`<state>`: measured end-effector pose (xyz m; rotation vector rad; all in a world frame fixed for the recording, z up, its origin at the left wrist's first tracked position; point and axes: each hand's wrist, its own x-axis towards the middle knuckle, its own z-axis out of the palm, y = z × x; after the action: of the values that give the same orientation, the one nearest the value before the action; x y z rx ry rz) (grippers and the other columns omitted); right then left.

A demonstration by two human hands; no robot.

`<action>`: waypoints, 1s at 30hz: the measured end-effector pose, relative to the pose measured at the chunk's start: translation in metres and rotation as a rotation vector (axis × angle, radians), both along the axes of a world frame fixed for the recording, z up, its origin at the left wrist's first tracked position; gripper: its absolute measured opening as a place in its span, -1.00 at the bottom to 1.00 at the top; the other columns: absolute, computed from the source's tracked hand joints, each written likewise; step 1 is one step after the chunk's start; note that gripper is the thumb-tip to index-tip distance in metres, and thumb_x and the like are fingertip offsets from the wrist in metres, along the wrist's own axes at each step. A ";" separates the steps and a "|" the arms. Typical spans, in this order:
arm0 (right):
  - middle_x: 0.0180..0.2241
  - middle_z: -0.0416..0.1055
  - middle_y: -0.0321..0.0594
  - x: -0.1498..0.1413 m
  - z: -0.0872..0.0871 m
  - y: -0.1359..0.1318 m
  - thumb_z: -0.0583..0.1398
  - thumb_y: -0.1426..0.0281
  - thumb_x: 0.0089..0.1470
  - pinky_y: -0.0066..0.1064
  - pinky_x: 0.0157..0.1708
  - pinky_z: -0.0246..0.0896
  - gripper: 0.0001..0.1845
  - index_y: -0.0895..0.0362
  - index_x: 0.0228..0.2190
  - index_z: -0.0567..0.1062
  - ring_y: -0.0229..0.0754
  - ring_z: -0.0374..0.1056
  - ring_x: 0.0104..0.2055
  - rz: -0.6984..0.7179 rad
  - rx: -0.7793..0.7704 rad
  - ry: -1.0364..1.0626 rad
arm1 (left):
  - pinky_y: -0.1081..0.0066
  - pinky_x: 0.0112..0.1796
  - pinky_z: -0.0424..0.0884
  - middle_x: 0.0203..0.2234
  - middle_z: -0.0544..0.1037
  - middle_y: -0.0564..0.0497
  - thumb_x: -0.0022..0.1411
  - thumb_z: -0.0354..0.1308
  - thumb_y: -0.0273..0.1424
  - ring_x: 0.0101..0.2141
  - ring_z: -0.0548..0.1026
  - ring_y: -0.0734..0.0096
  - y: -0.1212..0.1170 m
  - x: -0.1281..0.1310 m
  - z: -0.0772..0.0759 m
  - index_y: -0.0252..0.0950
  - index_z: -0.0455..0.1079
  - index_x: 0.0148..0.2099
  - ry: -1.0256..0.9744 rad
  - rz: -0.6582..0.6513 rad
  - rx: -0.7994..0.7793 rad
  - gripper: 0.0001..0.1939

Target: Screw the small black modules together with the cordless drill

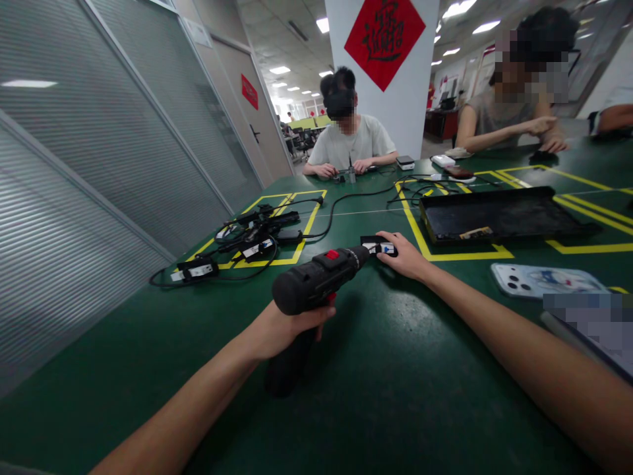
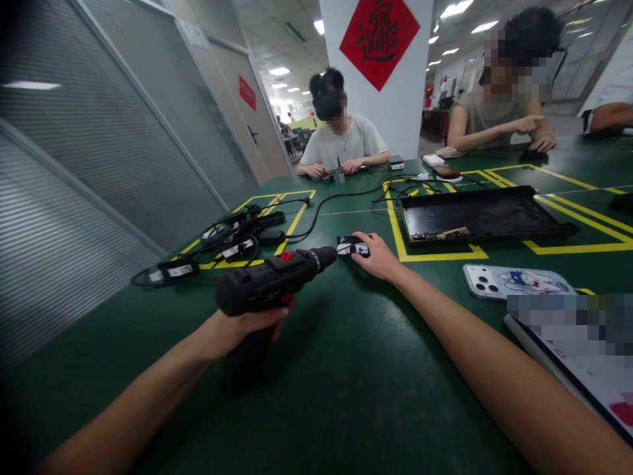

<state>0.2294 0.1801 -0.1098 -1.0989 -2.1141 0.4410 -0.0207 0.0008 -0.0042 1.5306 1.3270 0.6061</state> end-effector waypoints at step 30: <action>-0.04 0.27 -0.13 0.001 -0.001 0.001 0.17 0.27 0.03 -0.15 0.06 0.14 -0.42 0.00 0.11 0.25 -0.02 0.27 0.00 0.001 -0.008 -0.004 | 0.38 -0.41 0.36 -0.47 0.48 0.01 0.15 0.17 -0.24 -0.50 0.44 0.43 0.001 -0.003 -0.005 -0.34 0.34 -0.14 -0.017 -0.005 0.007 -0.70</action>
<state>0.2303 0.1806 -0.1105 -1.1043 -2.1177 0.4481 -0.0239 0.0016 -0.0093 1.5307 1.3090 0.6205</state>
